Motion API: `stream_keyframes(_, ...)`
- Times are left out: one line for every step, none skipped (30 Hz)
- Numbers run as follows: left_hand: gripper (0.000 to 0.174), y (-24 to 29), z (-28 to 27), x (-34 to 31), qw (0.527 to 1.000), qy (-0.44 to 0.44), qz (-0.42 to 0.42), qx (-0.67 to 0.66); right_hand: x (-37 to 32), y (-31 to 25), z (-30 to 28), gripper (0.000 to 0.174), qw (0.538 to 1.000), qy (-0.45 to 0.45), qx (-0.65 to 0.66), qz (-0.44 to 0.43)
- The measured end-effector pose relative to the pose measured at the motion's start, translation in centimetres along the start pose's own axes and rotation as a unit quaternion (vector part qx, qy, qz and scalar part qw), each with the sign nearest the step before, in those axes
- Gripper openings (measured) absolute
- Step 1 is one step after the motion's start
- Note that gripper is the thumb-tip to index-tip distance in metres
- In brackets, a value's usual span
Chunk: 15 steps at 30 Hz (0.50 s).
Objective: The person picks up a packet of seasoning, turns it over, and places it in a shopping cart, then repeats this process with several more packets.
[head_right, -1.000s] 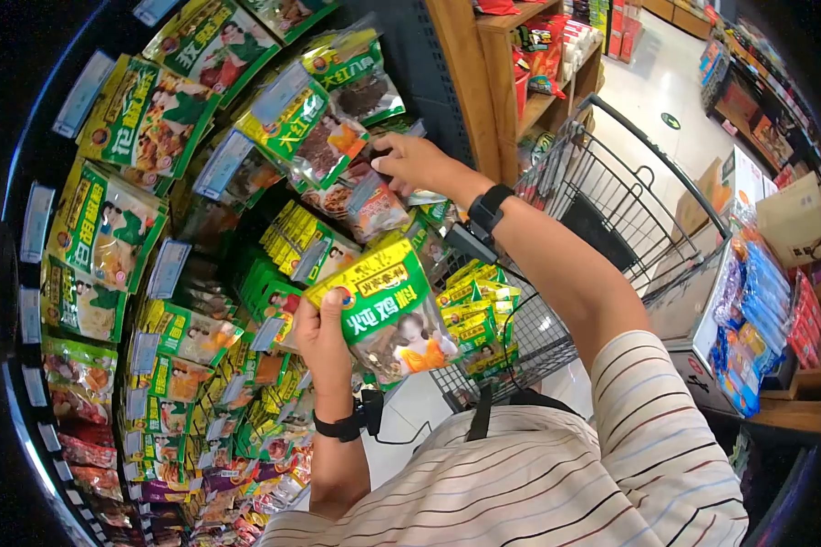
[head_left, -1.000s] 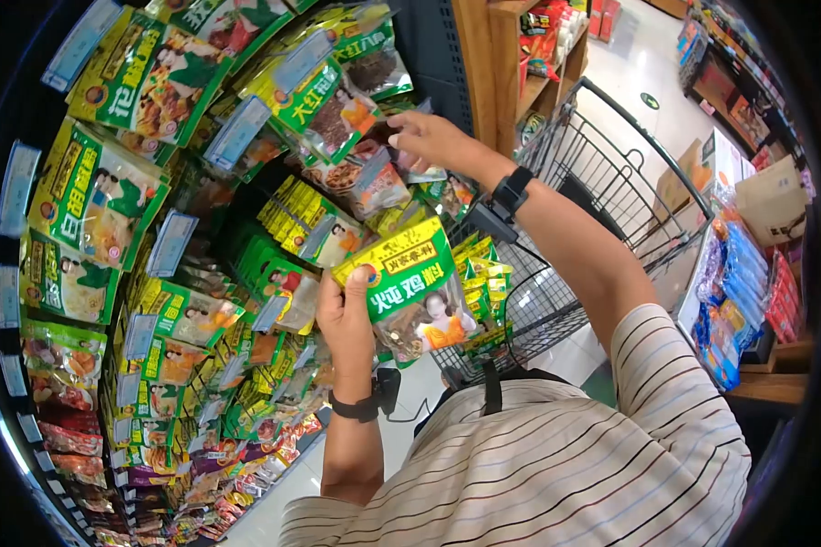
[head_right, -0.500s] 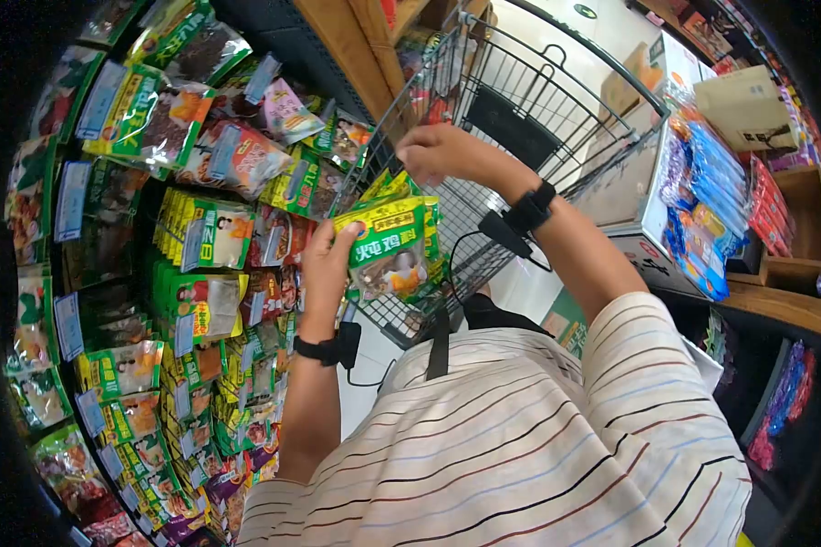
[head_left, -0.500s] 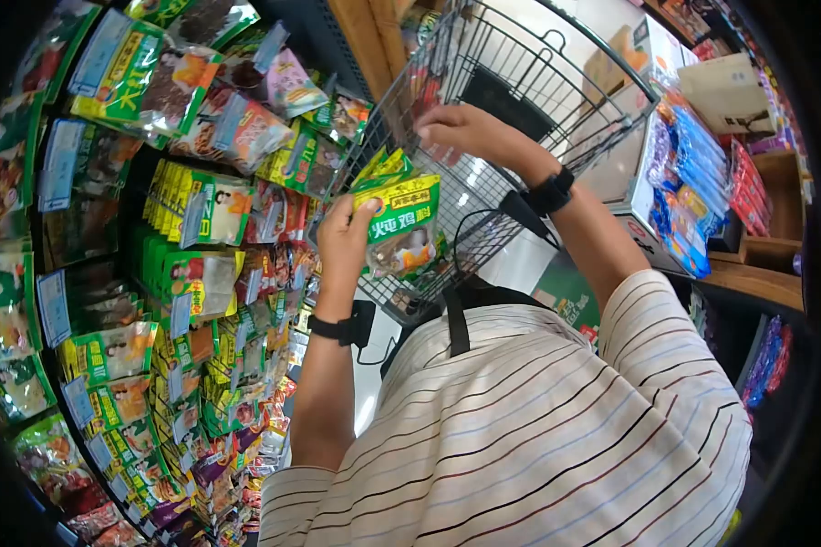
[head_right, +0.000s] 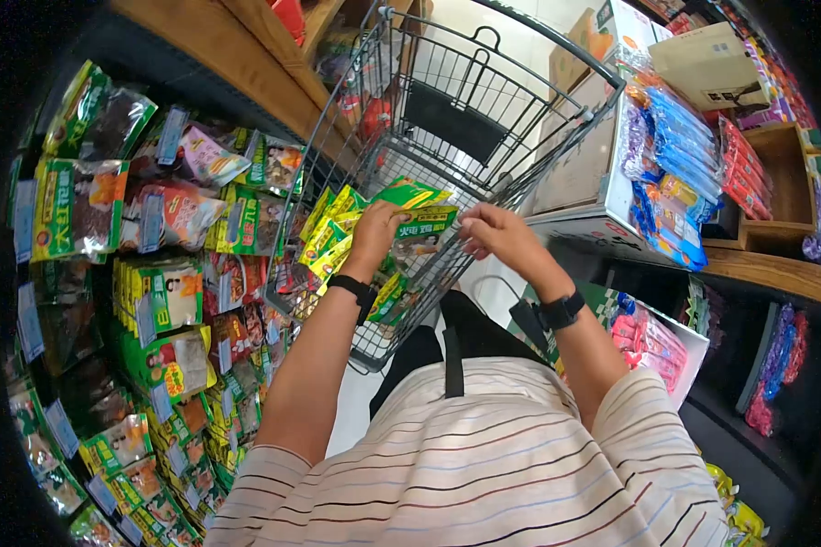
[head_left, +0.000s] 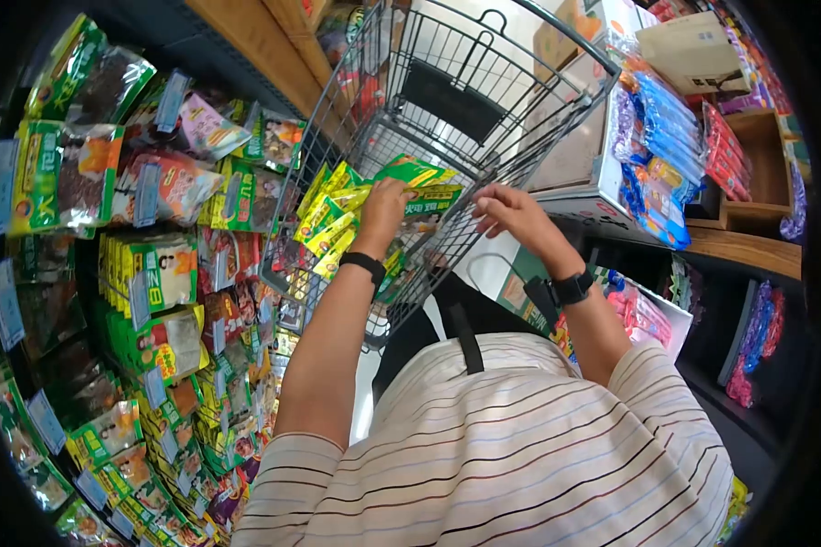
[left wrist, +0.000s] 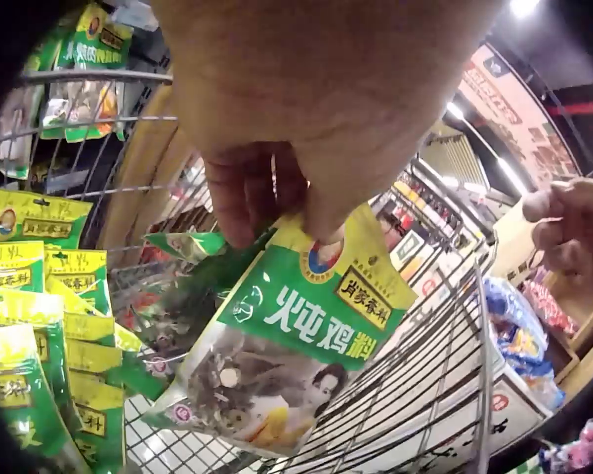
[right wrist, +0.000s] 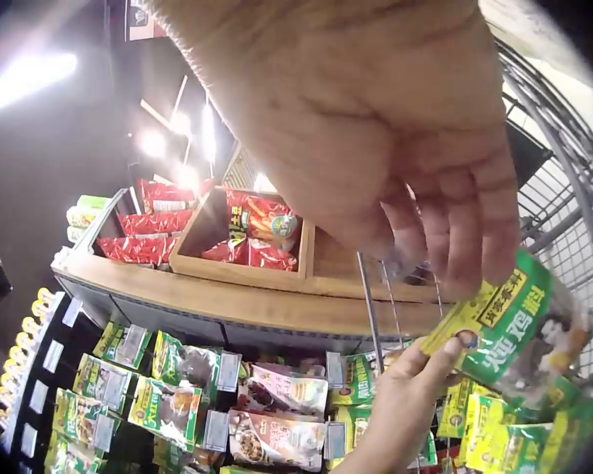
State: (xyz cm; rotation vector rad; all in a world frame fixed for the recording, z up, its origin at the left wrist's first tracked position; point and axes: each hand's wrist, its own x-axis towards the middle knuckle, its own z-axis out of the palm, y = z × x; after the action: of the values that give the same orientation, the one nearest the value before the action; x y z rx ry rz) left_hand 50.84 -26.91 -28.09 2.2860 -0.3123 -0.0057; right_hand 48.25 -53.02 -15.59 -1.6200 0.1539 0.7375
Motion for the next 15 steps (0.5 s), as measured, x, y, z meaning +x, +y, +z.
stream_keyframes(0.016, -0.2, 1.0, 0.3, 1.0, -0.009, -0.001, 0.007, -0.2, 0.6, -0.1, 0.034, 1.0, 0.007, 0.002, 0.005)
stream_keyframes(0.015, -0.5, 2.0, 0.6, 1.0, -0.018, -0.003, 0.014, -0.3, 1.1, -0.2, 0.033, 1.0, 0.011, 0.004, 0.008)
stream_keyframes(0.011, -1.7, 3.6, 0.6, 0.999, -0.034, -0.016, 0.01, -0.4, 1.7, -0.1, 0.032, 1.0, 0.014, 0.006, 0.011)
stream_keyframes(0.011, -2.4, 4.6, 0.4, 0.998, -0.05, -0.019, 0.02, -0.5, 2.0, -0.1, 0.031, 1.0, 0.016, 0.007, 0.014)
stream_keyframes(0.012, -3.0, 5.6, -0.2, 0.997, -0.067, -0.022, 0.03, -0.6, 2.2, 0.0, 0.03, 1.0, 0.02, 0.011, 0.022)
stream_keyframes(0.013, -3.8, 6.7, -0.9, 0.995, -0.083, -0.025, 0.039, -0.7, 2.3, 0.1, 0.03, 0.999, 0.017, 0.01, 0.029)
stream_keyframes(0.017, -4.7, 7.7, -1.3, 0.977, -0.173, -0.085, 0.095, -0.7, 2.3, 0.2, 0.03, 0.999, 0.014, 0.008, 0.034)
stream_keyframes(0.018, -5.5, 8.5, -2.1, 0.969, -0.214, -0.092, 0.084, -0.6, 2.4, 0.2, 0.03, 0.999, 0.009, 0.007, 0.039)
stream_keyframes(0.019, -5.3, 8.3, -3.1, 0.959, -0.253, -0.099, 0.076, -0.3, 2.7, 0.3, 0.028, 0.999, 0.005, 0.007, 0.042)
stream_keyframes(0.02, -5.1, 7.6, -3.8, 0.949, -0.29, -0.107, 0.07, -0.1, 2.9, 0.3, 0.029, 0.999, -0.006, -0.003, 0.042)
stream_keyframes(0.021, -4.8, 7.2, -4.0, 0.951, -0.283, -0.117, 0.037, 0.1, 2.9, 0.3, 0.03, 0.999, -0.019, -0.01, 0.038)
stream_keyframes(0.024, -4.4, 6.5, -3.9, 0.954, -0.27, -0.129, 0.011, 0.7, 2.9, 0.5, 0.031, 0.999, -0.038, -0.017, 0.027)
stream_keyframes(0.027, -4.6, 5.8, -4.4, 0.97, -0.204, -0.121, -0.05, 1.2, 3.3, 0.6, 0.033, 0.999, -0.047, -0.016, 0.004)
stream_keyframes(0.03, -5.1, 4.6, -4.8, 0.98, -0.13, -0.107, -0.102, 1.7, 3.2, 0.8, 0.033, 0.998, -0.05, -0.043, -0.009)
stream_keyframes(0.033, -3.8, 1.6, -4.1, 0.982, -0.12, -0.115, -0.085, 2.3, 2.8, 1.3, 0.029, 0.997, -0.047, -0.067, -0.017)
